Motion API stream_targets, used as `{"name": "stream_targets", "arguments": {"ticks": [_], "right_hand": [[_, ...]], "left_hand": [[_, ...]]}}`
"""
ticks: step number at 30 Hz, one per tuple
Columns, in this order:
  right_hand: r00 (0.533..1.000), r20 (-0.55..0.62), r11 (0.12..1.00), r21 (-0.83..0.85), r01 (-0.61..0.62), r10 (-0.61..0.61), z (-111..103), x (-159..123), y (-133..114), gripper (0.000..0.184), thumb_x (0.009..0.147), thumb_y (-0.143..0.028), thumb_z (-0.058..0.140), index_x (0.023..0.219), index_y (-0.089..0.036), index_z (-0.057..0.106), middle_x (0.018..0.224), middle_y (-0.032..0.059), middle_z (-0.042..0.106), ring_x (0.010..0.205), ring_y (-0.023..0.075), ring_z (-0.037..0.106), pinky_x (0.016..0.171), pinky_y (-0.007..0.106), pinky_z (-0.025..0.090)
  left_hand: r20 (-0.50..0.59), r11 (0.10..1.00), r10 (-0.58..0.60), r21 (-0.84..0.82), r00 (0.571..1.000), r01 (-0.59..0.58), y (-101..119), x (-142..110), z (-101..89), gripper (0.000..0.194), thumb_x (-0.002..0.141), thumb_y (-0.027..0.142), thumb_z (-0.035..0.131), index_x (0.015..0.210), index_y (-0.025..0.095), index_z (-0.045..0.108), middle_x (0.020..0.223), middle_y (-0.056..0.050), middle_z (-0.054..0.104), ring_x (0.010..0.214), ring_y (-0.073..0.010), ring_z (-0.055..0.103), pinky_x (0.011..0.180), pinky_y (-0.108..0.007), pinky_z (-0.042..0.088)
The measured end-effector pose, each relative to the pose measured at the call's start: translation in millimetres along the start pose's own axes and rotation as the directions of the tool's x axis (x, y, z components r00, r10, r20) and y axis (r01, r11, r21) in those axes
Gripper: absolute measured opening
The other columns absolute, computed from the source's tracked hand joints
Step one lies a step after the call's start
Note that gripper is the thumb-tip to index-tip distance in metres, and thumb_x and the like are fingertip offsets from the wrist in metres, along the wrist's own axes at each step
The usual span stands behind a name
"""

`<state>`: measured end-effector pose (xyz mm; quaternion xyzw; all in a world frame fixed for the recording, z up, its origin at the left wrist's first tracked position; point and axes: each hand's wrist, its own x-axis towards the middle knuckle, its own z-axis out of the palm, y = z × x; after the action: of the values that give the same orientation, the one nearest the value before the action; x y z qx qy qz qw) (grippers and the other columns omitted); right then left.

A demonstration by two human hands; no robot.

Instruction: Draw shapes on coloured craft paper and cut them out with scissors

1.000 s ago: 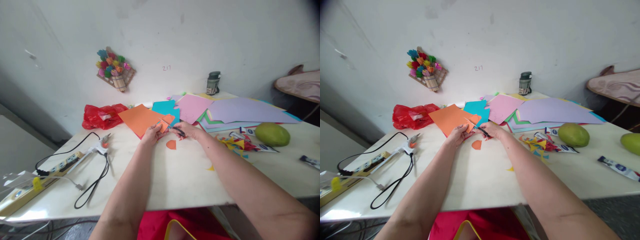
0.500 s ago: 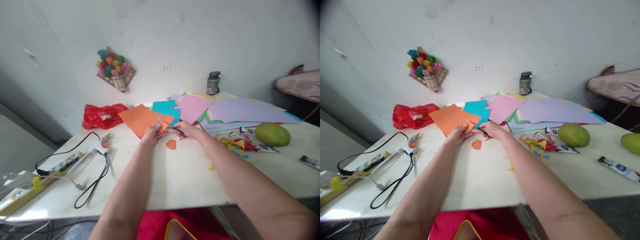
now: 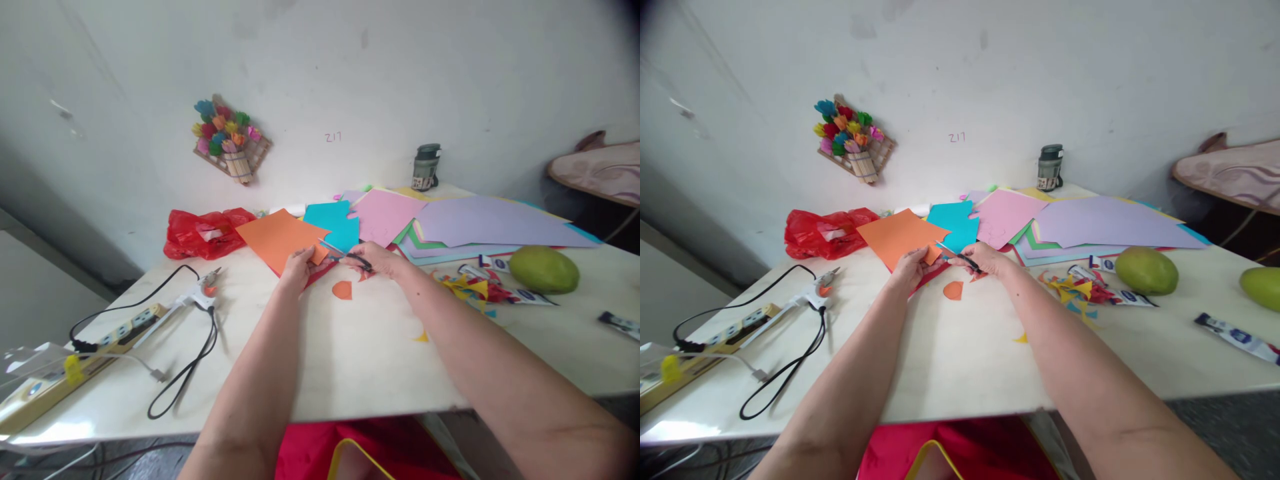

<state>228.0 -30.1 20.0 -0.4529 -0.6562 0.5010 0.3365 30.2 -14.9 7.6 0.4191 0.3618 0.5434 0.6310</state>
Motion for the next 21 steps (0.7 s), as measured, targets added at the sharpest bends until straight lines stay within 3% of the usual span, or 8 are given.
{"name": "stream_targets", "arguments": {"ticks": [5,9,11,13,16,19,21], "right_hand": [[0.991,-0.115,0.984,0.153,0.088,-0.071,-6,3,5,0.039,0.061,-0.048,0.071,0.071,-0.014,0.056,0.046,-0.0043,0.052,0.034,0.004,0.043,0.033,0.016,0.034],[0.967,-0.225,0.985,0.101,0.141,-0.115,-6,8,9,0.035,0.064,-0.042,0.071,0.08,-0.013,0.062,0.051,-0.0013,0.057,0.036,0.0058,0.047,0.036,0.017,0.037],[0.954,-0.265,0.985,0.056,0.162,-0.142,-4,12,12,0.034,0.064,-0.039,0.071,0.086,-0.013,0.063,0.056,0.0002,0.061,0.044,0.0087,0.054,0.04,0.018,0.041],[0.938,-0.294,0.982,-0.005,0.19,-0.183,-3,17,15,0.032,0.065,-0.036,0.07,0.088,-0.015,0.065,0.062,0.0012,0.065,0.055,0.0125,0.061,0.046,0.02,0.046],[0.905,-0.341,0.963,-0.174,0.204,-0.254,-3,24,22,0.021,0.07,-0.033,0.066,0.086,-0.019,0.066,0.066,0.0008,0.067,0.063,0.0147,0.064,0.054,0.022,0.049],[0.877,-0.379,0.923,-0.349,0.16,-0.295,-4,29,29,0.016,0.072,-0.031,0.064,0.084,-0.021,0.067,0.067,0.0002,0.068,0.063,0.015,0.064,0.056,0.022,0.048],[0.869,-0.39,0.899,-0.421,0.124,-0.303,-5,29,32,0.016,0.072,-0.032,0.064,0.084,-0.021,0.068,0.068,0.0003,0.069,0.064,0.0153,0.064,0.056,0.022,0.047]], "left_hand": [[-0.098,0.989,0.109,0.107,0.989,-0.098,-1,5,-6.6,0.02,0.071,0.031,0.064,0.073,0.012,0.057,0.068,-0.005,0.063,0.061,-0.016,0.063,0.057,-0.027,0.051],[-0.151,0.941,0.155,0.322,0.976,-0.099,-6,11,-13.0,0.028,0.065,0.041,0.067,0.063,0.015,0.057,0.055,0.0,0.056,0.046,-0.0094,0.051,0.044,-0.021,0.039],[-0.171,0.874,0.182,0.48,0.968,-0.079,-9,14,-15.2,0.03,0.066,0.046,0.066,0.063,0.017,0.06,0.054,0.0,0.056,0.046,-0.0102,0.05,0.045,-0.022,0.037],[-0.176,0.766,0.222,0.64,0.959,-0.06,-11,16,-15.4,0.029,0.066,0.048,0.064,0.067,0.019,0.064,0.059,-0.002,0.061,0.055,-0.0143,0.056,0.05,-0.024,0.039],[-0.145,0.53,0.268,0.848,0.952,-0.02,-13,17,-11.4,0.027,0.068,0.048,0.063,0.075,0.022,0.069,0.078,-0.005,0.067,0.08,-0.0221,0.06,0.066,-0.029,0.043],[-0.088,0.23,0.3,0.973,0.95,0.018,-13,14,-3.7,0.024,0.07,0.046,0.061,0.082,0.027,0.07,0.097,-0.004,0.067,0.107,-0.0276,0.05,0.084,-0.036,0.039],[-0.063,0.079,0.316,0.996,0.947,0.04,-13,12,1.1,0.026,0.069,0.046,0.061,0.087,0.03,0.069,0.107,-0.003,0.064,0.115,-0.029,0.042,0.091,-0.04,0.034]]}}
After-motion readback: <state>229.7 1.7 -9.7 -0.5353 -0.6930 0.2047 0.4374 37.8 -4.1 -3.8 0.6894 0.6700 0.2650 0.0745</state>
